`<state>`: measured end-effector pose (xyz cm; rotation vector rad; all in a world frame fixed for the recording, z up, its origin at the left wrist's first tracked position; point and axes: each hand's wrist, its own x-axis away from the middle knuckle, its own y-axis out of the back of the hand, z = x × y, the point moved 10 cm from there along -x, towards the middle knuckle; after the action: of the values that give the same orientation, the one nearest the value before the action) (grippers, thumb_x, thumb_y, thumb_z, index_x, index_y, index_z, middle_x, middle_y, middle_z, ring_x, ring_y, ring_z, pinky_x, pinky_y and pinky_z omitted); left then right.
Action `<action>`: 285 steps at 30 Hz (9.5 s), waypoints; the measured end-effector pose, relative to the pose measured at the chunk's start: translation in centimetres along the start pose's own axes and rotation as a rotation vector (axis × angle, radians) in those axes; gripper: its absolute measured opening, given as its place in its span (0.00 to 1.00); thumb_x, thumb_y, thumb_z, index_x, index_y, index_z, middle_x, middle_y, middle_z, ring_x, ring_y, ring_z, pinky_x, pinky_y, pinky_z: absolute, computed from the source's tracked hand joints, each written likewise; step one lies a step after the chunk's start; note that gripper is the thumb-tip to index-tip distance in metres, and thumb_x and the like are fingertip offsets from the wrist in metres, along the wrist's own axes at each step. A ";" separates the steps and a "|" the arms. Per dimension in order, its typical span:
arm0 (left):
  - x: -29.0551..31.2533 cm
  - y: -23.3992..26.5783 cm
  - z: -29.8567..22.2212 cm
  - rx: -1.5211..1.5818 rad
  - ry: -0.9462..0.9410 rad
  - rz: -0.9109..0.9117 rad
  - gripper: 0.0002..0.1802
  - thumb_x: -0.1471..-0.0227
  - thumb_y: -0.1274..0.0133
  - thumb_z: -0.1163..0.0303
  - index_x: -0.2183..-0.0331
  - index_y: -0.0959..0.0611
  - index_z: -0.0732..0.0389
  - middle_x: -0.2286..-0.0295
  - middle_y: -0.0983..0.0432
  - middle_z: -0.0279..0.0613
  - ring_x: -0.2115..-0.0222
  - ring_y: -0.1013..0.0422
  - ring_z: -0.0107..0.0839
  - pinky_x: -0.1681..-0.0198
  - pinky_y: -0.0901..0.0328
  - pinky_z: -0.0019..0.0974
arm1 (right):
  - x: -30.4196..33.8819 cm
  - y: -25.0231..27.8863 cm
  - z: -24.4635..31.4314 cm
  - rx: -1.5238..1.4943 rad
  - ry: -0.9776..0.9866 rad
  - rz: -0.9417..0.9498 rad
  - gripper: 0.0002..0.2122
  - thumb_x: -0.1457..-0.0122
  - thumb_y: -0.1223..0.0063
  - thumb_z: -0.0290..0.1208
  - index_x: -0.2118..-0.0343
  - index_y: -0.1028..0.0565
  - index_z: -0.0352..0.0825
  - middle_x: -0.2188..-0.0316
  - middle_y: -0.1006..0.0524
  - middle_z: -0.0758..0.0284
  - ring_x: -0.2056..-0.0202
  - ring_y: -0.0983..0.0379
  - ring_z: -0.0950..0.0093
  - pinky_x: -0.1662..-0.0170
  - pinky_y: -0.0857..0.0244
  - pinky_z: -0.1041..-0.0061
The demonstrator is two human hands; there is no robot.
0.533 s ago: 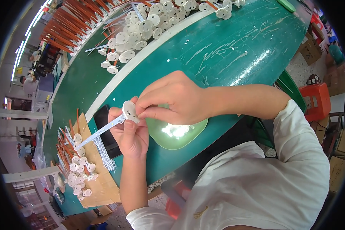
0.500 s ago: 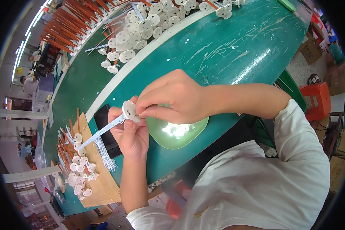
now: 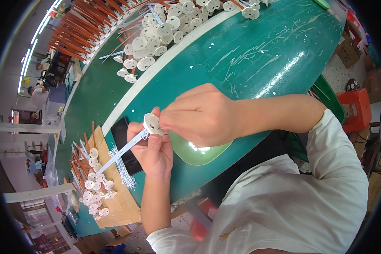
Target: Assembling small plastic components onto a long white strip at a factory workstation.
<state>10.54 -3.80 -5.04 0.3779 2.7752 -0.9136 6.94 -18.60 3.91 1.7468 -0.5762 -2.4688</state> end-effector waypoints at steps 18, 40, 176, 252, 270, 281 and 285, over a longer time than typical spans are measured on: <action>0.0 -0.4 0.6 0.036 0.010 -0.020 0.19 0.50 0.35 0.75 0.59 0.27 0.59 0.52 0.25 0.58 0.55 0.24 0.33 0.54 0.26 0.33 | 0.0 0.3 0.8 0.008 0.016 -0.075 0.08 0.59 0.41 0.16 0.73 0.24 0.31 0.78 0.23 0.65 0.81 0.26 0.71 0.79 0.32 0.75; -0.7 -0.7 0.3 -0.019 -0.027 0.020 0.12 0.46 0.38 0.72 0.65 0.27 0.59 0.62 0.22 0.43 0.57 0.26 0.31 0.50 0.32 0.36 | -0.4 0.4 -0.7 -0.110 -0.088 -0.053 0.06 0.54 0.39 0.19 0.70 0.21 0.31 0.76 0.21 0.62 0.77 0.22 0.66 0.75 0.29 0.72; -2.1 0.5 0.1 -0.430 0.140 -0.148 0.18 0.39 0.46 0.65 0.54 0.20 0.68 0.64 0.18 0.49 0.64 0.22 0.31 0.59 0.32 0.31 | 5.5 -6.0 -1.1 -0.254 -0.087 1.134 0.04 0.48 0.42 0.30 0.72 0.22 0.35 0.74 0.23 0.64 0.68 0.25 0.62 0.65 0.31 0.64; -0.2 -2.4 1.1 -0.141 0.039 -0.031 0.35 0.41 0.43 0.65 0.40 0.38 0.73 0.44 0.36 0.62 0.44 0.33 0.45 0.39 0.38 0.48 | 0.7 1.7 -2.0 -0.157 -0.040 -0.057 0.06 0.52 0.39 0.20 0.70 0.23 0.34 0.75 0.21 0.66 0.75 0.23 0.67 0.73 0.29 0.73; 0.1 -2.7 1.0 -0.257 -0.034 0.009 0.37 0.45 0.38 0.65 0.42 0.35 0.75 0.46 0.33 0.65 0.47 0.31 0.42 0.42 0.35 0.45 | 0.7 2.0 -0.9 -0.154 -0.033 -0.032 0.09 0.56 0.41 0.16 0.70 0.24 0.34 0.78 0.24 0.67 0.80 0.27 0.68 0.77 0.33 0.72; -0.1 -2.7 0.4 -0.249 -0.023 -0.014 0.37 0.43 0.40 0.61 0.42 0.35 0.75 0.47 0.31 0.62 0.55 0.28 0.31 0.54 0.32 0.32 | 0.6 1.5 -1.2 -0.212 -0.046 -0.054 0.09 0.54 0.41 0.16 0.69 0.24 0.33 0.76 0.23 0.66 0.77 0.24 0.68 0.73 0.28 0.73; -0.1 -2.3 0.6 -0.220 -0.022 0.004 0.37 0.43 0.41 0.60 0.42 0.34 0.74 0.47 0.31 0.62 0.53 0.28 0.33 0.53 0.32 0.32 | 0.6 1.8 -1.1 -0.226 -0.017 -0.098 0.08 0.54 0.40 0.17 0.70 0.24 0.34 0.77 0.23 0.68 0.77 0.24 0.69 0.75 0.30 0.74</action>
<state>10.04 -5.94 -4.25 0.3338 2.8145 -0.5988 7.44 -20.69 3.60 1.7056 -0.2060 -2.4986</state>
